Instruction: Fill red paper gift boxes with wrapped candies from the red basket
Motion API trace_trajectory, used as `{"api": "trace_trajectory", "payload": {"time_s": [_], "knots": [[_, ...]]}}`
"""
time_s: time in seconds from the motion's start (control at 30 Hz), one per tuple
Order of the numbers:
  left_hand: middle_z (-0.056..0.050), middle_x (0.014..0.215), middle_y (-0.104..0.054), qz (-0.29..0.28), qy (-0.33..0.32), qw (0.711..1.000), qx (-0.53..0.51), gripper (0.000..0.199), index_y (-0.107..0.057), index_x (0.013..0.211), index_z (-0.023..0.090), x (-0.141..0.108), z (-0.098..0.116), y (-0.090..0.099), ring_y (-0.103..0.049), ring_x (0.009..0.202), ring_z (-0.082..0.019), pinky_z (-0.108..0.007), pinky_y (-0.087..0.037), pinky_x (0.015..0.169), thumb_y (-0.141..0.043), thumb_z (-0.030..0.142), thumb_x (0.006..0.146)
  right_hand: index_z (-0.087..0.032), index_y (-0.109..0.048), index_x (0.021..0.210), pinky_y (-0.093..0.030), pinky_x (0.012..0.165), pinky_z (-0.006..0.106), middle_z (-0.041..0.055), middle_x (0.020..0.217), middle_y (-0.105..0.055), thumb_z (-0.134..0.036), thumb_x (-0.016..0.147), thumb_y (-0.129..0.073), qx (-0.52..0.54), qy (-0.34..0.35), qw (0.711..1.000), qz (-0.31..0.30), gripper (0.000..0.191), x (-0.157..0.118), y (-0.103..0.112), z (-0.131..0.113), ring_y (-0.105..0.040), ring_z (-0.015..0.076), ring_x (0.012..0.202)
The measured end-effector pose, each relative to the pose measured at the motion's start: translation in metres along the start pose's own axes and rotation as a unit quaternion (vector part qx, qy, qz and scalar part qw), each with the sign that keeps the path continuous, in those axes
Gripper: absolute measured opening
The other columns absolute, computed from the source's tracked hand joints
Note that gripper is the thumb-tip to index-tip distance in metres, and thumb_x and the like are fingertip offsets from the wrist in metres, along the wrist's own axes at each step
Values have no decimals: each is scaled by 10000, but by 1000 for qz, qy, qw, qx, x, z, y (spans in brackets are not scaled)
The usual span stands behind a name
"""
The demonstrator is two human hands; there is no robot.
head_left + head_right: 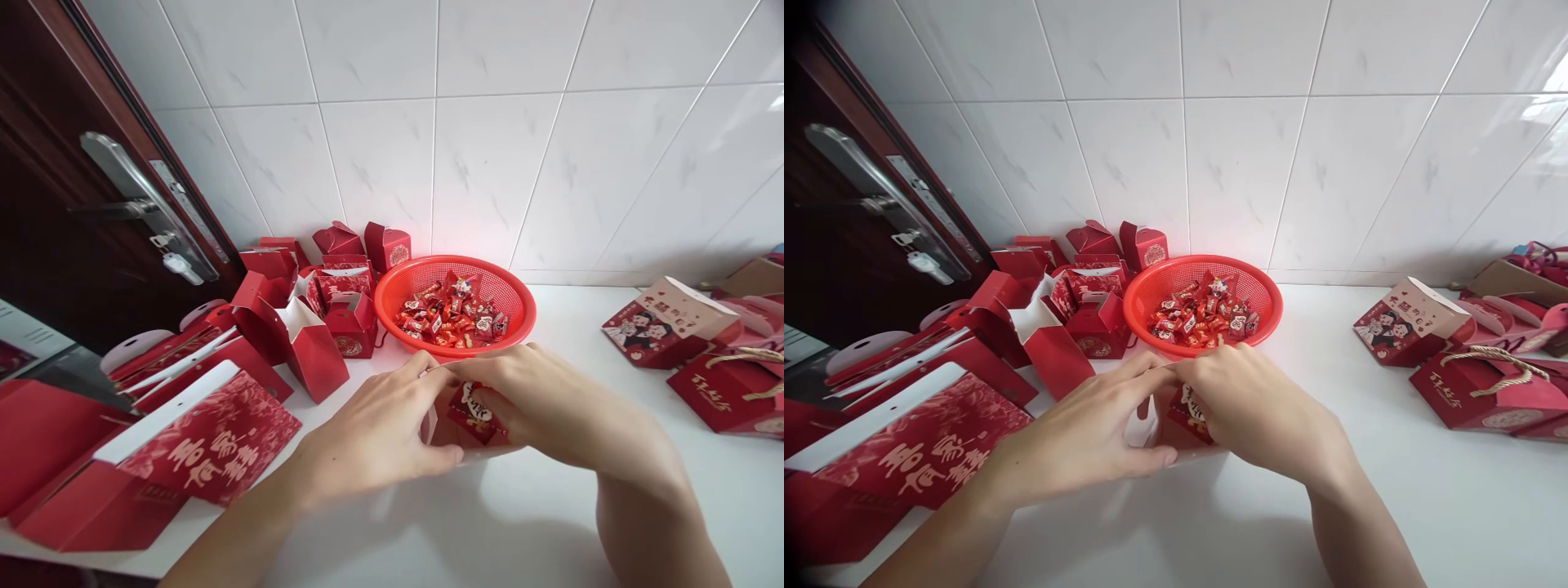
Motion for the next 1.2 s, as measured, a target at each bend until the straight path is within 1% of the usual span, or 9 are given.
{"api": "trace_trajectory", "payload": {"time_s": [0.17,0.3,0.47,0.57,0.67,0.73,0.83,1.0,1.2], "knots": [[-25,1140,-626,-28,20,999,18,369,-639,1153,289,-4,6,1,-648,943,-245,-348,-511,809,-708,381,802,-217,-726,1002,-374,593,237,16,805,-718,-63,788,-609,-45,-26,998,-27,288,-5,2,-5,-593,144,670],[-34,1112,-620,-25,22,999,40,325,-639,1105,271,-5,7,2,-649,953,-250,-337,-519,787,-694,426,825,-186,-701,853,-333,560,237,14,774,-691,-53,772,-646,-47,-12,998,-44,165,-3,-9,-11,-543,118,613],[-41,1199,-613,-14,6,999,45,476,-600,1285,314,-6,5,2,-666,1011,-259,-345,-531,841,-685,491,852,-165,-594,615,-227,514,250,-30,603,-566,38,674,-551,-43,-4,997,-60,215,2,-23,-13,-361,83,509],[-47,1214,-614,-6,4,999,51,476,-602,1281,307,-6,2,2,-671,1024,-267,-345,-534,835,-694,473,845,-157,-589,596,-206,506,253,-14,628,-578,47,627,-535,-45,-12,996,-74,213,7,-29,-13,-360,87,523],[-48,1188,-617,-11,12,998,62,403,-615,1220,286,-7,1,1,-679,995,-264,-339,-533,789,-678,454,859,-156,-630,630,-217,514,243,2,690,-627,28,649,-562,-27,-31,995,-87,197,10,-33,-11,-404,85,535],[-47,1171,-617,-13,17,997,68,350,-613,1185,276,-8,2,1,-683,973,-257,-333,-527,763,-655,446,882,-161,-641,635,-227,519,238,-11,661,-623,27,671,-564,-8,-39,995,-91,206,10,-33,-9,-397,79,520],[-37,1168,-613,-11,16,997,73,299,-597,1160,271,-7,4,0,-679,963,-243,-333,-518,759,-638,425,907,-172,-650,677,-245,517,231,-25,647,-621,18,704,-559,21,-37,997,-69,212,6,-25,-7,-393,78,518],[-30,1186,-608,-11,9,997,74,299,-563,1176,274,-5,8,-2,-665,983,-240,-330,-503,735,-638,371,904,-181,-647,796,-258,519,232,-10,721,-649,8,781,-496,-1,-40,999,17,243,-4,-5,-6,-439,92,568],[-10,1074,-606,-5,9,998,64,272,-594,1064,256,-1,6,-2,-648,884,-211,-330,-497,728,-646,475,911,-178,-585,705,-244,521,233,-18,672,-619,22,741,-517,-27,-38,999,4,214,-3,-6,-8,-397,84,546]]}}
Point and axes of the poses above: each hand's wrist, its own x-axis towards the middle knuckle, its own y-axis out of the back of the hand, z = x × y, the point moved 4 cm from there along x, towards the middle knuckle
